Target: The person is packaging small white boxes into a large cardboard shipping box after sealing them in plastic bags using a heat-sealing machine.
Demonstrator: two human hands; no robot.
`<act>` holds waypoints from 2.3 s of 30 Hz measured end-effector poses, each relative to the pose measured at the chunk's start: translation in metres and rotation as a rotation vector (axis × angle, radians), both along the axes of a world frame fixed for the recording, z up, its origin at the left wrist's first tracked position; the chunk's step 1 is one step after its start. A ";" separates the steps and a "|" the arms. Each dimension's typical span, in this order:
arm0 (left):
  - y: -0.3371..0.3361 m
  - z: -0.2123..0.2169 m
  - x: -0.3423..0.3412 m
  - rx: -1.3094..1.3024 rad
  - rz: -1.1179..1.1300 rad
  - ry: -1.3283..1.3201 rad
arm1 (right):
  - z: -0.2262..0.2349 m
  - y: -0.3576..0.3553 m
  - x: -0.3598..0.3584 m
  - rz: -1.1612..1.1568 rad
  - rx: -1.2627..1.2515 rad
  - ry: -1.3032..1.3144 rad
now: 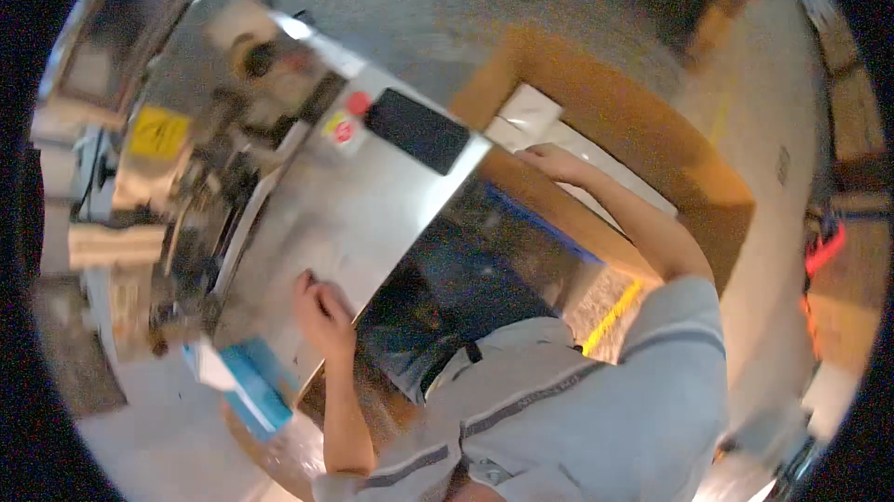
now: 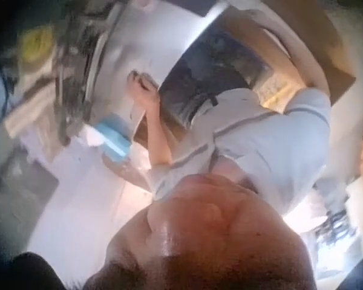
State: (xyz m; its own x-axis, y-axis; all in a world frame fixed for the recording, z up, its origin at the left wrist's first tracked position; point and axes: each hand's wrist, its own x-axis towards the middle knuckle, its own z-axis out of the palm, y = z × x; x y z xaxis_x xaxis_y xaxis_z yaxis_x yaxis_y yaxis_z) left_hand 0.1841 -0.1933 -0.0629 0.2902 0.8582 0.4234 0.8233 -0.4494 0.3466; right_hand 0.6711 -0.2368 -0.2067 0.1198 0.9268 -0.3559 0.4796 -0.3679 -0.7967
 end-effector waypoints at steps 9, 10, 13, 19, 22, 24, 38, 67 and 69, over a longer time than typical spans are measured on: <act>-0.002 0.021 -0.024 -0.220 -0.047 -0.567 | 0.071 0.013 -0.041 -0.173 0.479 -0.379; -0.007 0.033 -0.043 -0.458 -0.002 -0.812 | 0.077 0.016 -0.050 -0.157 0.483 -0.335; -0.025 0.087 -0.085 -0.538 0.112 -1.132 | 0.084 0.014 -0.052 -0.163 0.523 -0.273; -0.068 0.107 -0.284 0.079 0.451 -1.121 | 0.063 0.014 -0.029 -0.182 0.435 -0.274; -0.113 0.029 -0.433 0.224 0.683 -1.082 | 0.064 0.021 -0.029 -0.156 0.432 -0.285; -0.165 -0.019 -0.508 -0.198 1.157 0.023 | 0.059 0.032 -0.040 -0.175 0.398 -0.219; 0.001 0.064 -0.345 -0.018 0.738 -0.209 | 0.067 0.019 -0.039 -0.191 0.474 -0.202; -0.081 0.121 -0.057 -0.074 -0.199 -0.410 | 0.251 -0.011 -0.322 0.518 0.869 0.005; -0.088 0.118 -0.050 -0.153 -0.198 -0.420 | 0.240 -0.007 -0.317 0.601 0.693 -0.021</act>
